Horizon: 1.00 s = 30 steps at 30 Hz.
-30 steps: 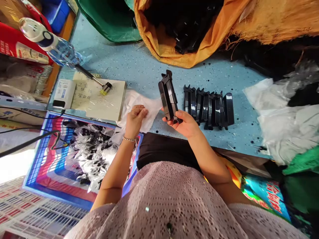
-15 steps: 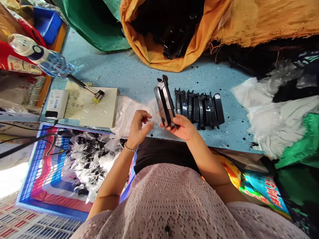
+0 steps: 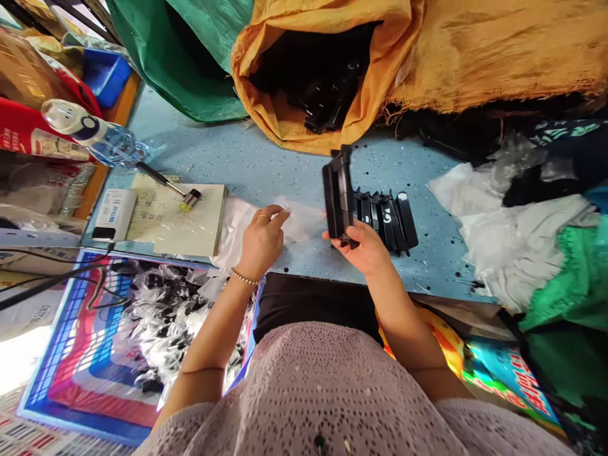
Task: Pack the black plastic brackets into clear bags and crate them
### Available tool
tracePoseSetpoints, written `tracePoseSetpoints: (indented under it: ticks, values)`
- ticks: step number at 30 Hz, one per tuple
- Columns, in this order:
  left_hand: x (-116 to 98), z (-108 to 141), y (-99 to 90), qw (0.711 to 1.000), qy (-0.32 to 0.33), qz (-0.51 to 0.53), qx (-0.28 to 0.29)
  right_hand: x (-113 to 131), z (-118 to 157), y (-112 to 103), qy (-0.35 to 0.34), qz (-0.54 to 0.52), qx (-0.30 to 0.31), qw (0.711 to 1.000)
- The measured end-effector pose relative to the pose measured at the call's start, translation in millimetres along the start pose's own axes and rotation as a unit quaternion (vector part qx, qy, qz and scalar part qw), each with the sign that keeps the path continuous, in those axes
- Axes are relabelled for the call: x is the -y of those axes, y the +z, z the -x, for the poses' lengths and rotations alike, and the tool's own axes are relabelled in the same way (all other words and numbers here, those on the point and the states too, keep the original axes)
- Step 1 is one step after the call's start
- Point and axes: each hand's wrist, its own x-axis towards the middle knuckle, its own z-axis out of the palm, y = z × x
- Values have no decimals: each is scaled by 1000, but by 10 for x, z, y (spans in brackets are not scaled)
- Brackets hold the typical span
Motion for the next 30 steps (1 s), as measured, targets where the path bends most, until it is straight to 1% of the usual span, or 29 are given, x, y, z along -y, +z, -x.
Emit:
tracePoseSetpoints:
  ticks: [2, 3, 4, 5, 6, 8, 9, 10, 12, 14, 15, 17, 18, 19, 20, 21, 22, 23, 24, 25, 26, 27, 28, 29, 30]
  values:
    - [-17, -9, 2, 1000, -9, -19, 12, 84, 109, -9, -25, 23, -34, 999]
    - [-30, -16, 16, 1000, -12, -17, 10, 121, 194, -5, -29, 30, -35, 998]
    - [-45, -25, 39, 1000, -13, -9, 5, 148, 292, 6, -25, 30, -17, 999]
    - [-61, -35, 67, 1000, -11, 2, -1, 160, 395, 18, -8, 19, 23, 1000]
    - [-77, -45, 96, 1000, -8, 17, -6, 154, 492, 31, 21, 0, 74, 997]
    - [-103, -60, 142, 998, -2, 57, -6, 93, 626, 42, 108, -60, 169, 978]
    - [-114, -60, 154, 997, 0, 80, -4, 46, 648, 36, 149, -93, 192, 966]
    - [-125, -54, 157, 995, 0, 99, -2, -4, 636, 24, 182, -122, 195, 956]
    - [-153, -14, 147, 993, 9, 119, 1, -88, 534, -9, 220, -158, 170, 947]
    - [-202, 60, 136, 991, 57, 123, 16, -135, 394, -12, 215, -142, 133, 957]
    - [-234, 106, 134, 987, 91, 125, 35, -146, 340, 11, 197, -104, 110, 968]
    - [-303, 197, 128, 973, 155, 142, 92, -156, 306, 118, 131, 31, 50, 990]
    - [-335, 240, 109, 965, 174, 154, 121, -161, 333, 196, 89, 114, 21, 989]
    - [-364, 281, 67, 959, 183, 165, 144, -165, 384, 281, 54, 191, 9, 980]
    - [-389, 324, -11, 956, 182, 171, 156, -169, 450, 363, 29, 248, 18, 968]
    - [-408, 373, -132, 957, 177, 171, 155, -168, 519, 433, 18, 276, 54, 959]
    - [-420, 434, -299, 962, 162, 166, 146, -158, 580, 482, 18, 279, 113, 953]
    - [-418, 513, -512, 968, 139, 162, 136, -136, 621, 505, 25, 268, 182, 946]
    - [-395, 614, -758, 972, 111, 157, 133, -98, 635, 500, 30, 261, 238, 935]
    - [-343, 739, -1021, 974, 75, 156, 144, -44, 619, 468, 23, 277, 257, 926]
    - [-254, 887, -1278, 970, 46, 162, 177, 22, 574, 414, 5, 328, 231, 916]
    - [-125, 1057, -1504, 958, 20, 158, 237, 93, 505, 345, -19, 412, 162, 897]
    - [42, 1243, -1678, 942, -1, 150, 299, 161, 419, 270, -43, 514, 68, 854]
    - [238, 1438, -1786, 932, -43, 134, 334, 217, 323, 197, -59, 612, -27, 788]
    - [449, 1635, -1825, 922, -92, 126, 353, 256, 226, 133, -63, 694, -98, 710]
